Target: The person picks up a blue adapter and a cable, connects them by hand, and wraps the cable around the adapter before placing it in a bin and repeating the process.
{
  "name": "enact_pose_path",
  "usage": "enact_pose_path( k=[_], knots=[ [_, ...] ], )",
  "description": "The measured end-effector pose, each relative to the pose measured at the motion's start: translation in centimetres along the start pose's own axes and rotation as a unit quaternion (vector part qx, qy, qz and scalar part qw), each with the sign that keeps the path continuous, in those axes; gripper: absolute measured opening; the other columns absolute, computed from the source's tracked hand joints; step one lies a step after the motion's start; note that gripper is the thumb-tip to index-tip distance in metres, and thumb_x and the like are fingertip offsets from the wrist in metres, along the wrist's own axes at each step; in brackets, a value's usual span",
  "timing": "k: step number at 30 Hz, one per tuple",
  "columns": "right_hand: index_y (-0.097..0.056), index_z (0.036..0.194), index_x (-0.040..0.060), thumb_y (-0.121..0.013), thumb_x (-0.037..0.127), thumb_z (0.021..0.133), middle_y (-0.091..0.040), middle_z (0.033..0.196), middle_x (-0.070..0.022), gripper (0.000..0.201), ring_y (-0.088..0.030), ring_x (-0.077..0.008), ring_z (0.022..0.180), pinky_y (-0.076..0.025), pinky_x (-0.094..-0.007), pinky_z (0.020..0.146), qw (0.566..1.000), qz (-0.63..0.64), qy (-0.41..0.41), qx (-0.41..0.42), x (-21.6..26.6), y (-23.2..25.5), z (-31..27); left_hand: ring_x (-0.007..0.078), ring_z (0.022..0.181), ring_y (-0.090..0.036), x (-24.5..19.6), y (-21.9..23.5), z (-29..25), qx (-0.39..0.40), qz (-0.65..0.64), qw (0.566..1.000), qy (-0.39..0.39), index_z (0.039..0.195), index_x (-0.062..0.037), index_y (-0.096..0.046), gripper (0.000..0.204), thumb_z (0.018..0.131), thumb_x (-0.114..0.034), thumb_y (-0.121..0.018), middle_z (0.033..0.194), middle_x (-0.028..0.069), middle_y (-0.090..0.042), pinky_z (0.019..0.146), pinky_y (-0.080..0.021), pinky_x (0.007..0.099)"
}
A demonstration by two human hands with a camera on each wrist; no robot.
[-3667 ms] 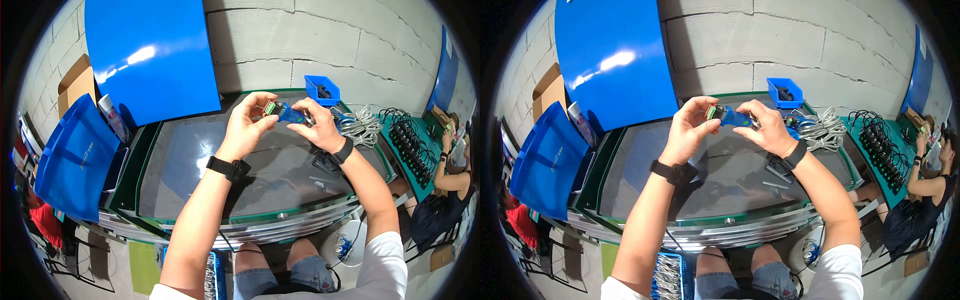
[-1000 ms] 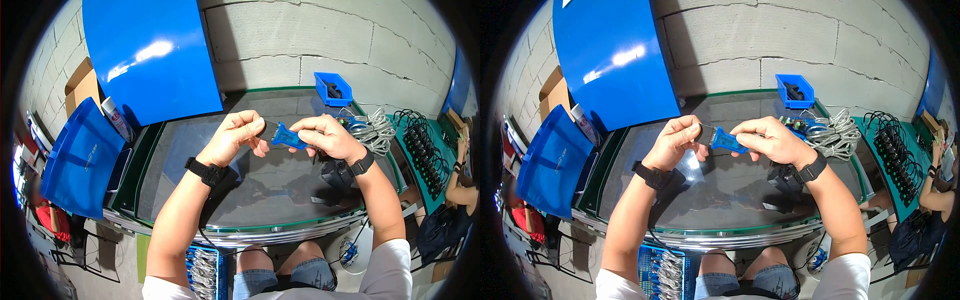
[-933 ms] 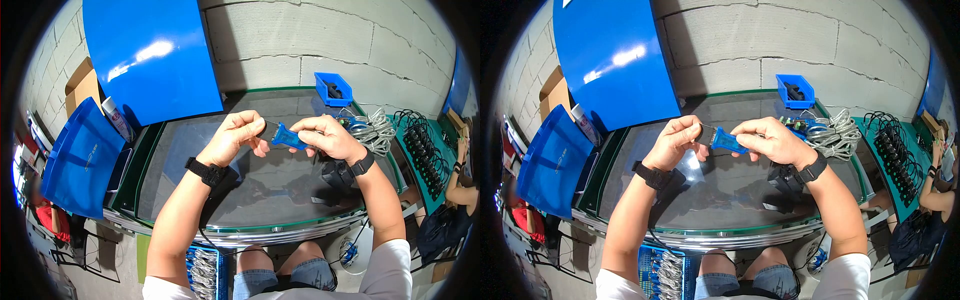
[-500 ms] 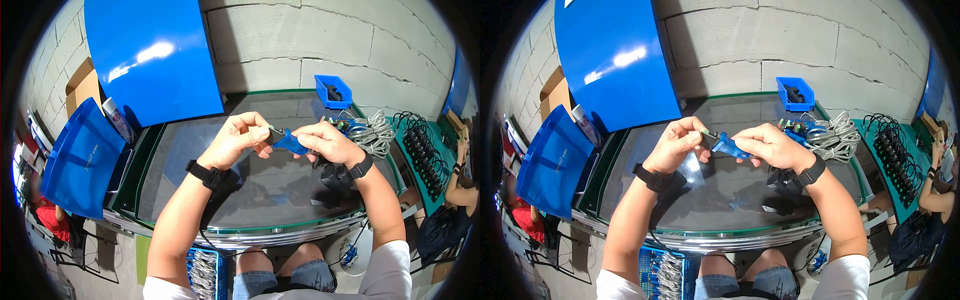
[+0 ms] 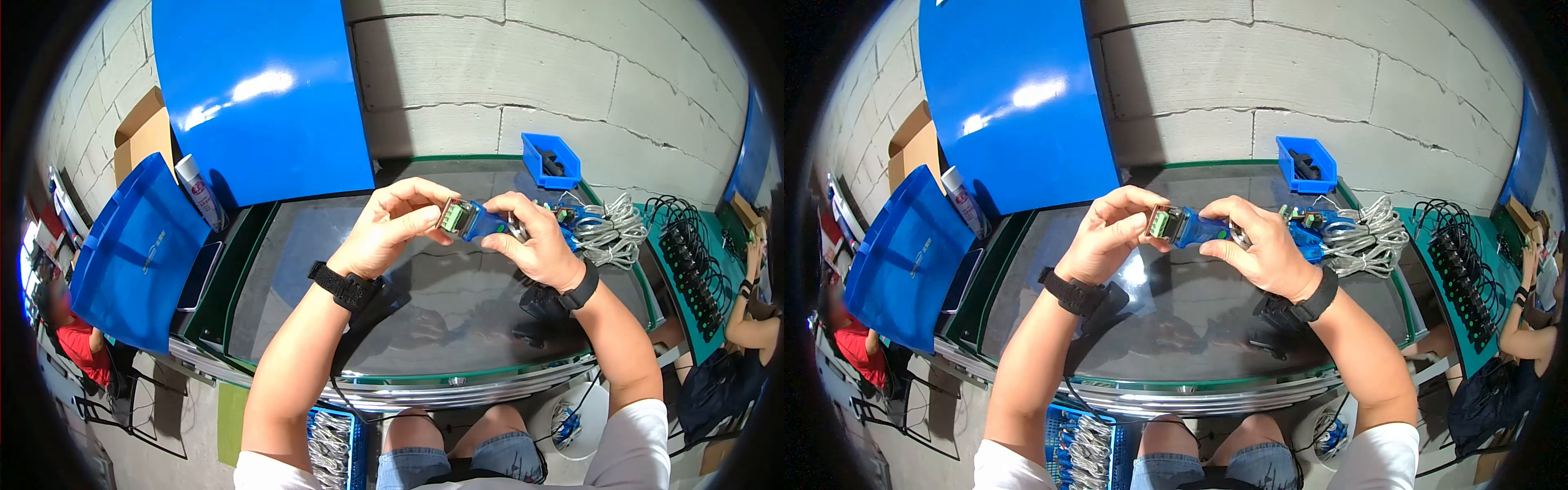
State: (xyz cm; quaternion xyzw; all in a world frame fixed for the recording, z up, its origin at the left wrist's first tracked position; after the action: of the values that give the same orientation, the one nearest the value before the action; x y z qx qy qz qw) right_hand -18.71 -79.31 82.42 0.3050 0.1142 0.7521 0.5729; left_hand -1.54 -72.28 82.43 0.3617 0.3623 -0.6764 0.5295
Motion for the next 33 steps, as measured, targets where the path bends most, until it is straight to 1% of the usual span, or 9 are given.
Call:
enact_pose_path(
  k=[1, 5, 10, 13, 15, 20, 24, 28, 33],
  knots=[
    [-0.057, 0.104, 0.0036, -0.072, 0.019, 0.078, -0.061, 0.088, -0.0088, 0.034, -0.057, -0.0192, 0.074, -0.045, -0.0293, 0.066, 1.000, 0.000, 0.000, 0.000, 0.1, 0.1, 0.0, 0.0166, 0.079, -0.065, -0.1, 0.0, 0.0, -0.001, -0.004, 1.000, -0.008, 0.103, -0.0037, -0.062, 0.030, 0.080, -0.022, -0.070, 0.091, 0.0089, -0.066, 0.071, -0.055, 0.0308],
    [-0.058, 0.104, 0.0051, -0.073, 0.015, 0.077, -0.060, 0.087, -0.0086, 0.033, -0.058, -0.0208, 0.072, -0.046, -0.0300, 0.062, 0.999, -0.025, 0.020, -0.013, 0.5, 0.4, 0.1, 0.0172, 0.079, -0.065, 0.1, 0.2, 0.1, 0.007, 0.013, 1.000, -0.025, 0.103, -0.0032, -0.062, 0.031, 0.077, -0.018, -0.073, 0.094, 0.0089, -0.065, 0.072, -0.055, 0.0306],
    [-0.056, 0.105, 0.0052, -0.073, 0.014, 0.077, -0.060, 0.089, -0.0084, 0.034, -0.058, -0.0213, 0.074, -0.046, -0.0298, 0.064, 0.999, -0.049, -0.003, -0.006, 0.3, 0.4, 0.0, 0.0174, 0.084, -0.064, 0.5, 0.2, 0.2, 0.015, 0.024, 0.999, -0.021, 0.104, -0.0029, -0.062, 0.042, 0.066, -0.001, -0.079, 0.101, 0.0094, -0.063, 0.075, -0.055, 0.0309],
    [-0.054, 0.108, 0.0053, -0.071, 0.014, 0.078, -0.059, 0.093, -0.0084, 0.035, -0.058, -0.0223, 0.077, -0.046, -0.0300, 0.067, 1.000, -0.026, -0.008, 0.008, -0.3, -0.1, -0.1, 0.0151, 0.094, -0.059, 0.4, -0.2, 0.0, 0.028, 0.021, 0.999, -0.006, 0.108, -0.0041, -0.063, 0.043, 0.067, -0.002, -0.079, 0.100, 0.0050, -0.064, 0.079, -0.051, 0.0288],
    [-0.052, 0.110, 0.0053, -0.070, 0.014, 0.079, -0.059, 0.095, -0.0085, 0.036, -0.058, -0.0233, 0.081, -0.046, -0.0304, 0.069, 1.000, 0.022, -0.014, 0.017, -0.4, -0.4, -0.2, 0.0151, 0.094, -0.059, 0.5, -0.2, 0.0, 0.035, 0.016, 0.999, -0.013, 0.109, -0.0045, -0.063, 0.044, 0.068, -0.002, -0.078, 0.100, 0.0045, -0.063, 0.079, -0.051, 0.0288],
    [-0.053, 0.111, 0.0055, -0.070, 0.013, 0.078, -0.059, 0.095, -0.0085, 0.038, -0.058, -0.0235, 0.080, -0.047, -0.0306, 0.069, 1.000, -0.007, 0.021, 0.009, 0.0, 0.0, 0.0, 0.0148, 0.093, -0.059, -0.2, -0.6, -0.1, 0.052, 0.004, 0.998, -0.021, 0.110, -0.0049, -0.063, 0.045, 0.068, -0.002, -0.078, 0.101, 0.0043, -0.063, 0.080, -0.050, 0.0289],
    [-0.058, 0.105, 0.0049, -0.073, 0.011, 0.075, -0.060, 0.089, -0.0082, 0.034, -0.058, -0.0210, 0.074, -0.047, -0.0297, 0.064, 0.997, -0.037, 0.045, -0.041, 0.4, 0.5, 0.2, 0.0122, 0.090, -0.058, -0.2, -0.6, 0.0, 0.026, 0.049, 0.998, -0.017, 0.103, -0.0046, -0.062, 0.037, 0.070, -0.004, -0.078, 0.098, 0.0037, -0.062, 0.080, -0.050, 0.0281],
    [-0.062, 0.100, 0.0042, -0.074, 0.012, 0.073, -0.061, 0.084, -0.0076, 0.030, -0.057, -0.0190, 0.067, -0.046, -0.0292, 0.058, 0.997, -0.070, 0.017, -0.032, 0.7, 0.4, 0.2, 0.0099, 0.085, -0.057, 0.7, 0.2, 0.3, -0.025, 0.114, 0.993, -0.016, 0.094, -0.0038, -0.061, 0.026, 0.073, -0.008, -0.076, 0.091, 0.0022, -0.062, 0.078, -0.048, 0.0268],
    [-0.064, 0.100, 0.0046, -0.073, 0.017, 0.075, -0.061, 0.081, -0.0081, 0.030, -0.056, -0.0209, 0.060, -0.045, -0.0306, 0.054, 0.993, -0.112, -0.033, -0.006, 0.9, 0.1, 0.3, 0.0091, 0.079, -0.057, 0.9, 0.7, 0.4, -0.080, 0.161, 0.984, -0.002, 0.092, -0.0032, -0.061, 0.018, 0.079, -0.010, -0.072, 0.084, 0.0019, -0.063, 0.073, -0.047, 0.0257]
  ],
)
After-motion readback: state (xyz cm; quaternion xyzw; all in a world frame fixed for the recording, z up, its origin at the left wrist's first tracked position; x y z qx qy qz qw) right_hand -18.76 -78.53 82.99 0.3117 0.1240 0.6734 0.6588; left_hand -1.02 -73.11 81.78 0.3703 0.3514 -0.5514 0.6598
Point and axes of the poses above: each hand's wrist, its own z-axis towards the middle knuckle, its own y-axis out of the back of the hand, x = y × z, the point moved 5 cm from there along z, towards the middle knuckle
